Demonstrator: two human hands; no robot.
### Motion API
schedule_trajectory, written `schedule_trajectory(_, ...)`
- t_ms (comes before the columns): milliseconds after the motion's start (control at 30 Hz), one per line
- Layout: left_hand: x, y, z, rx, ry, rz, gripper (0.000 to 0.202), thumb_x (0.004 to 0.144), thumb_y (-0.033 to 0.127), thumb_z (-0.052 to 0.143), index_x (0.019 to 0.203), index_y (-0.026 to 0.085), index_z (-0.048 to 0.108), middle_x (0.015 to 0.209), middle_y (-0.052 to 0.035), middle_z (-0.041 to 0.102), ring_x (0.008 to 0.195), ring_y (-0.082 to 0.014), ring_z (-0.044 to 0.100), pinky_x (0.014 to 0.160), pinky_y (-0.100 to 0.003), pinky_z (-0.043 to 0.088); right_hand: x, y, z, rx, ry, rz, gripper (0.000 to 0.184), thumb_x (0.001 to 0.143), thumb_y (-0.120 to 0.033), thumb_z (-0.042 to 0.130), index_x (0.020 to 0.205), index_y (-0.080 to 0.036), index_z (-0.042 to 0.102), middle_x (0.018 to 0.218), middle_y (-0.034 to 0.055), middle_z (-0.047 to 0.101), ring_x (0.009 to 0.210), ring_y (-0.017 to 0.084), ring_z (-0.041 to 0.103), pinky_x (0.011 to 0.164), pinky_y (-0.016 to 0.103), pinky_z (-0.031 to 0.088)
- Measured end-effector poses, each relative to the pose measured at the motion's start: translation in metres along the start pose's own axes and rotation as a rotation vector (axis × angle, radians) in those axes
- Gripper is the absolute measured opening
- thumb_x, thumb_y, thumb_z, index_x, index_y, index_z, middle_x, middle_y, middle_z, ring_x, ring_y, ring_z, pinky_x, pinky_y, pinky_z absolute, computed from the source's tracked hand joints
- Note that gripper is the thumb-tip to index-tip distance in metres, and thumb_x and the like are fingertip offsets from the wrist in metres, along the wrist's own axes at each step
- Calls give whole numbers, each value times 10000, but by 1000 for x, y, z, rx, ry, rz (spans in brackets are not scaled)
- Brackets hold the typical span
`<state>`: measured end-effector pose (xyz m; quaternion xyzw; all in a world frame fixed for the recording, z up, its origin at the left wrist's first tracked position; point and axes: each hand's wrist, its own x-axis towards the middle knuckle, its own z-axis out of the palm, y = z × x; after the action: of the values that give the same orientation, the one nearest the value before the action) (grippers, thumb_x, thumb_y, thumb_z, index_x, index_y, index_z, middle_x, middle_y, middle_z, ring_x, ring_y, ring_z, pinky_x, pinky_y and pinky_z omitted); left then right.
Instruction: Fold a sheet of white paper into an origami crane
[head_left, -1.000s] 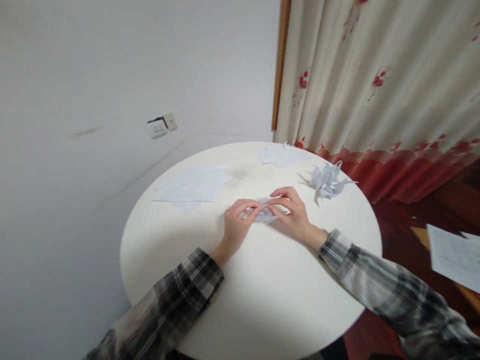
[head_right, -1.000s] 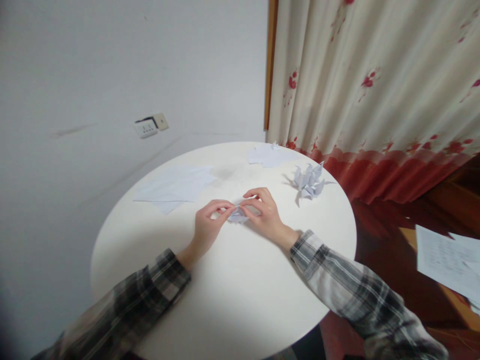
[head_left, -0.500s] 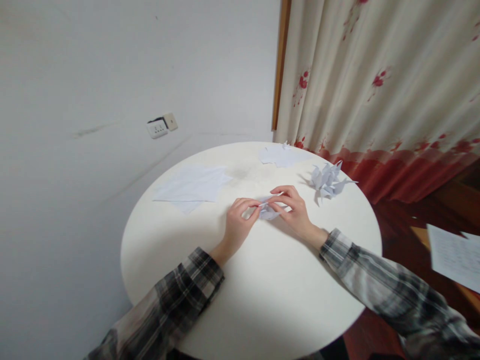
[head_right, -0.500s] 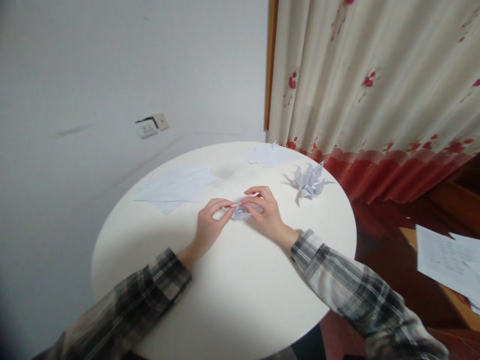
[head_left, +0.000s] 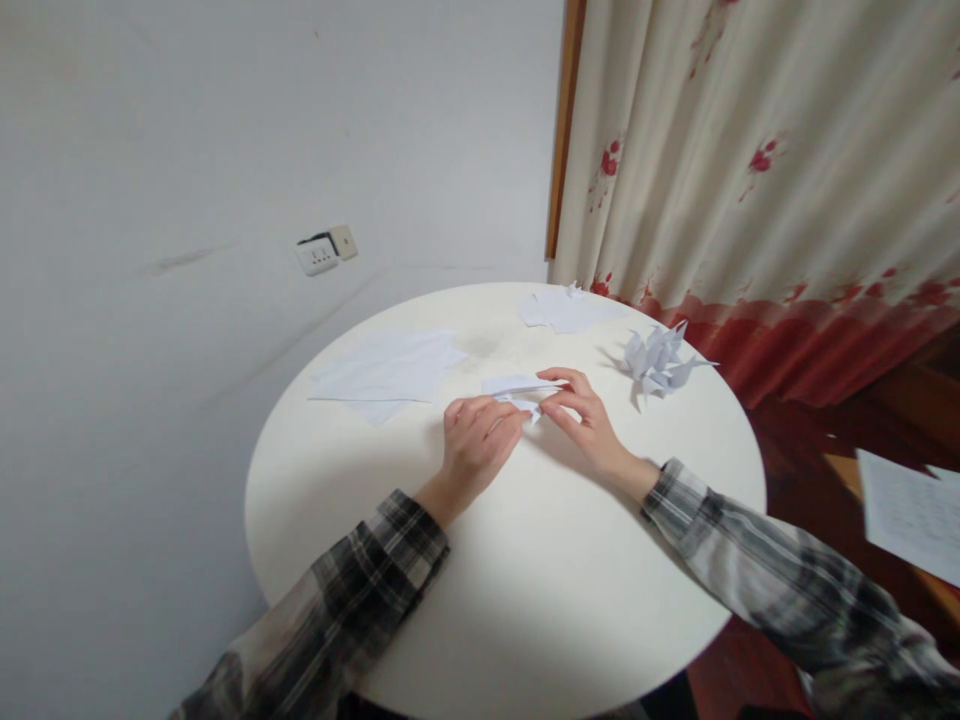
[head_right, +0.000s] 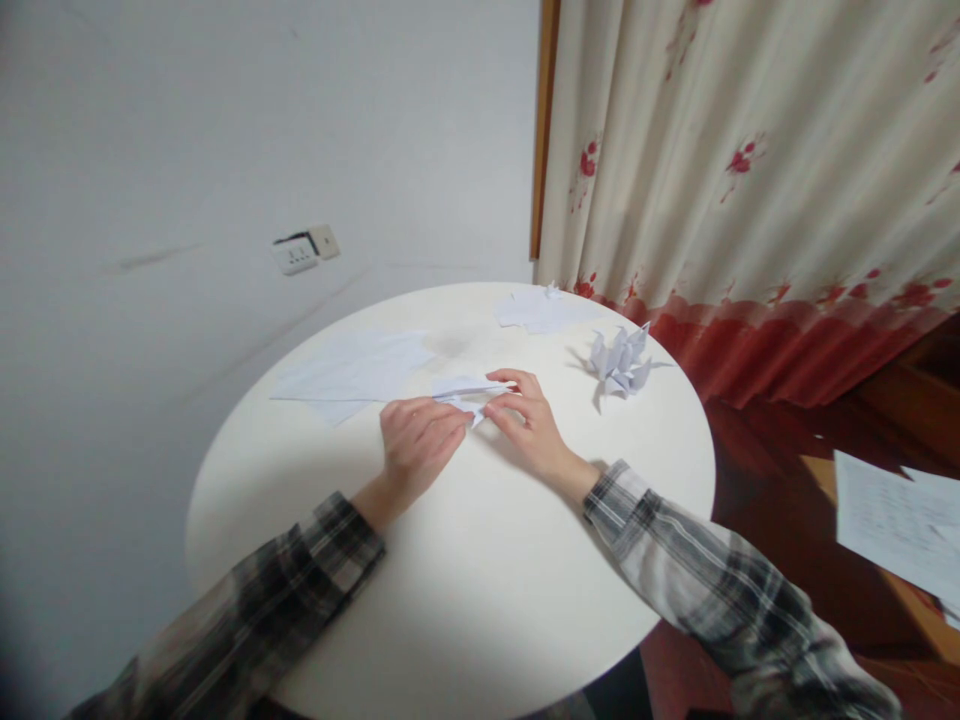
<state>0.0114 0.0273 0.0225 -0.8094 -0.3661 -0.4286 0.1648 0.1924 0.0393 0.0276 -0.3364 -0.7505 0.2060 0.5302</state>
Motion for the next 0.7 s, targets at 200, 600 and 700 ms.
schedule_trajectory(200,-2,0,2,15,-8,28,163,793,184,547,902,266,635,832,-5,676,890,-174,551,811,-337,292,3,1,2,8,-25,28,155,787,-334,566,710,-239,661,1149,35,537,1093,205,454,949,434,357)
schedule_trajectory(600,1,10,16,-364,-111,-255,89,780,254,549,819,183,585,744,-32,626,722,-152,568,690,-272,432,5,12,3,29,88,99,140,764,-351,590,727,-251,680,1178,29,535,1122,209,442,945,430,349)
schedule_trajectory(700,0,12,20,-457,-145,-343,120,776,275,561,841,187,611,779,-34,650,698,-142,577,664,-258,437,4,11,6,39,61,105,147,765,-357,587,731,-253,685,1188,29,531,1124,208,441,941,424,353)
